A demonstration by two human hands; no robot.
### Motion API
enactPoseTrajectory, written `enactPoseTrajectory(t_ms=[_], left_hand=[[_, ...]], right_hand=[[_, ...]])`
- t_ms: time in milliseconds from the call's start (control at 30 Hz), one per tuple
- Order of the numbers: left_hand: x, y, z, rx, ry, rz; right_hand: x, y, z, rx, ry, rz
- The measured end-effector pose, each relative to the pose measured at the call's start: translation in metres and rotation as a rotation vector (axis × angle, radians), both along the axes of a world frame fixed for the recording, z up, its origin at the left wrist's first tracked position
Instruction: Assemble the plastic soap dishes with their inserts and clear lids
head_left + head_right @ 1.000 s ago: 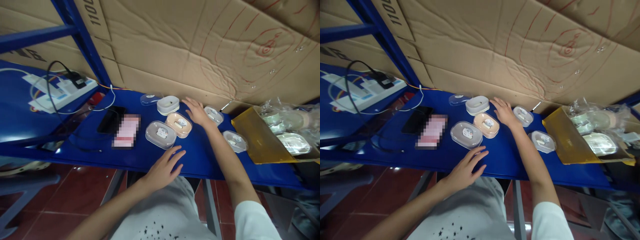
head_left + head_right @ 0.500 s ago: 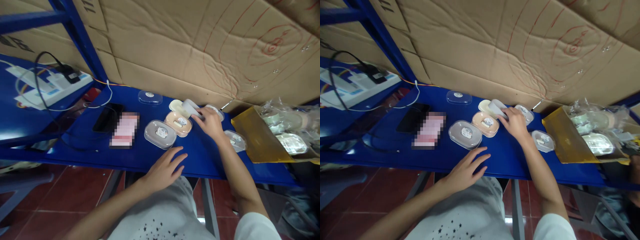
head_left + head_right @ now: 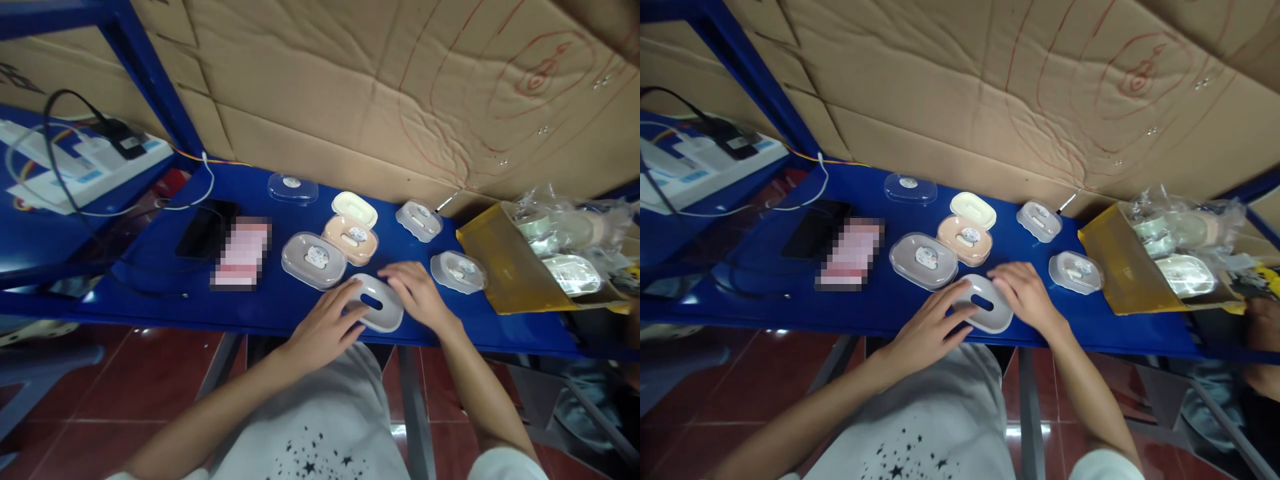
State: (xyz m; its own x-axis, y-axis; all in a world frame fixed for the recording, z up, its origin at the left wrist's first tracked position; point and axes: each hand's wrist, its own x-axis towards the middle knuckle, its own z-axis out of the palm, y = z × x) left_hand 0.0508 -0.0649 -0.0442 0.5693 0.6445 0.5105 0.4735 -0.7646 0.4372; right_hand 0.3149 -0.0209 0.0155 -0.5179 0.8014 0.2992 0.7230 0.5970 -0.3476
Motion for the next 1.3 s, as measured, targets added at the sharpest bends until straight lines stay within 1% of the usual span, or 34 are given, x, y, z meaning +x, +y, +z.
enactPoseTrajectory(t_ms=[67, 133, 167, 233, 267, 300, 367, 433, 533, 600, 667, 767, 867, 933, 967, 1033, 1133, 1300], left_hand=[[0.0, 0.0, -0.001, 0.004, 0.013, 0.005], [-0.001, -0.001, 0.0, -0.004, 0.015, 0.005], [-0.002, -0.002, 0.0, -0.014, 0.014, 0.003], [-0.003, -0.003, 0.002, -0.039, 0.008, 0.003], [-0.003, -0.003, 0.002, -0.05, -0.003, 0.004], [-0.003, -0.003, 0.003, -0.059, -0.016, 0.003], [-0.003, -0.002, 0.005, -0.071, -0.044, -0.001], [-0.003, -0.002, 0.005, -0.076, -0.073, -0.01], [-0.005, -0.001, 0.004, -0.107, -0.133, -0.024], [-0.006, -0.002, 0.003, -0.117, -0.192, -0.022], [-0.007, -0.003, 0.003, -0.096, -0.237, -0.011], [-0.006, -0.004, 0.003, -0.057, -0.222, 0.006], [-0.003, -0.005, 0.002, -0.057, -0.169, 0.026], [-0.001, -0.005, 0.002, -0.062, -0.142, 0.032], [0.0, -0.004, 0.002, -0.063, -0.129, 0.033], [0.003, -0.004, 0.003, -0.069, -0.102, 0.034], [0.01, 0.001, 0.007, -0.069, -0.085, 0.04], [0.019, 0.018, 0.019, 0.003, -0.046, 0.011]], right_hand=[[-0.005, 0.045, -0.002, 0.028, 0.028, -0.078], [-0.01, 0.088, -0.008, 0.029, -0.042, -0.097], [-0.012, 0.105, -0.012, 0.018, -0.087, -0.086], [-0.012, 0.125, -0.019, -0.007, -0.149, -0.06], [-0.01, 0.128, -0.021, -0.013, -0.161, -0.057], [-0.007, 0.125, -0.024, -0.015, -0.165, -0.067], [0.006, 0.107, -0.026, -0.012, -0.177, -0.118], [0.023, 0.077, -0.025, -0.015, -0.194, -0.177], [0.045, 0.023, -0.021, -0.041, -0.212, -0.227], [0.054, -0.011, -0.019, -0.07, -0.174, -0.21], [0.055, -0.038, -0.018, -0.105, -0.112, -0.16], [0.048, -0.065, -0.019, -0.135, -0.032, -0.108], [0.038, -0.078, -0.024, -0.093, 0.058, -0.181], [0.032, -0.082, -0.029, -0.047, 0.133, -0.242], [0.029, -0.084, -0.031, -0.033, 0.159, -0.251], [0.026, -0.085, -0.033, -0.035, 0.154, -0.22], [0.026, -0.081, -0.033, -0.064, 0.075, -0.158], [0.033, -0.068, -0.033, -0.031, 0.11, -0.145]])
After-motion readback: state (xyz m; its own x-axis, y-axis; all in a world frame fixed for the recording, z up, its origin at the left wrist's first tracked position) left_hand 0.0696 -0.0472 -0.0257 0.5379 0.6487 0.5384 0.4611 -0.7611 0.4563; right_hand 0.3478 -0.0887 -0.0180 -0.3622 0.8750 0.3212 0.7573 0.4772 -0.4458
